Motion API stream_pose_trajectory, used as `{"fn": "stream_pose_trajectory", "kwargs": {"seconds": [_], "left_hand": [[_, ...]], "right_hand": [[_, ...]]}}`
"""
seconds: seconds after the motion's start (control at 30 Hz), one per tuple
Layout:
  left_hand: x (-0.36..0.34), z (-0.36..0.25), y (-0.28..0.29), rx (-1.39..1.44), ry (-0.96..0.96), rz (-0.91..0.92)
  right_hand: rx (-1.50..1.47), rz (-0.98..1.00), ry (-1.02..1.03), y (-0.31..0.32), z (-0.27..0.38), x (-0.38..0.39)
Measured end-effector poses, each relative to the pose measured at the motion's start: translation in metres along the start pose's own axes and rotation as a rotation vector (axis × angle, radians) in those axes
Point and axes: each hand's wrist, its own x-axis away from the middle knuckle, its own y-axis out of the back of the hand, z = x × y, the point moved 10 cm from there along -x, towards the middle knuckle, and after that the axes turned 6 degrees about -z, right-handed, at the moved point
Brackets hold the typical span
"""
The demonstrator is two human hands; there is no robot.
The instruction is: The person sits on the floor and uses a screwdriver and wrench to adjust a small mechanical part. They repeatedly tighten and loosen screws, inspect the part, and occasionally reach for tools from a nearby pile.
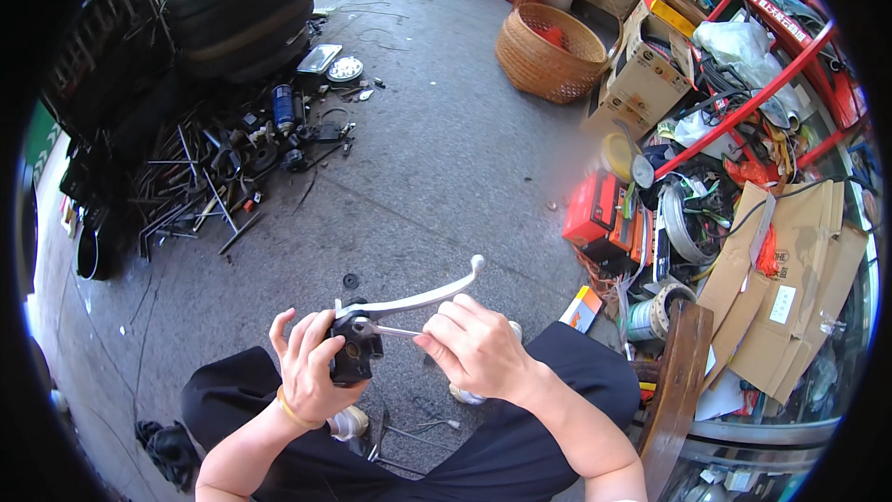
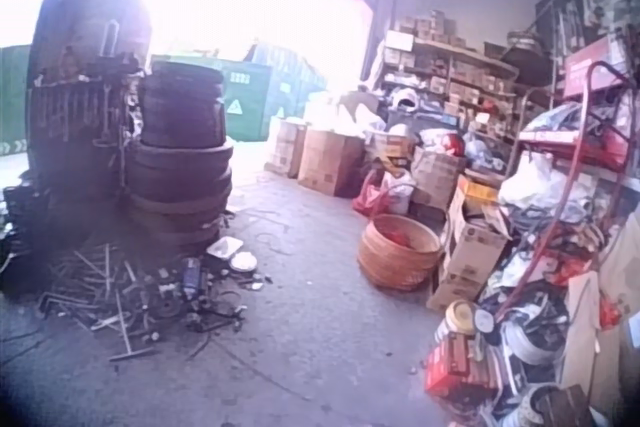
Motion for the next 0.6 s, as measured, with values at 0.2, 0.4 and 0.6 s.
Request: {"fn": "stream_pose_trajectory", "kwargs": {"seconds": [0.2,0.4,0.6], "left_hand": [[0.000,0.011,0.005,0.003,0.070,-0.013],[0.002,0.006,0.008,-0.023,0.020,-0.040],[0.001,-0.003,0.010,-0.054,-0.033,-0.026]], "right_hand": [[0.044,-0.134,0.111,0.014,0.013,-0.002],[0.097,-0.081,0.079,0.003,0.009,-0.002],[0.115,-0.074,0.004,-0.001,0.004,0.001]]}}
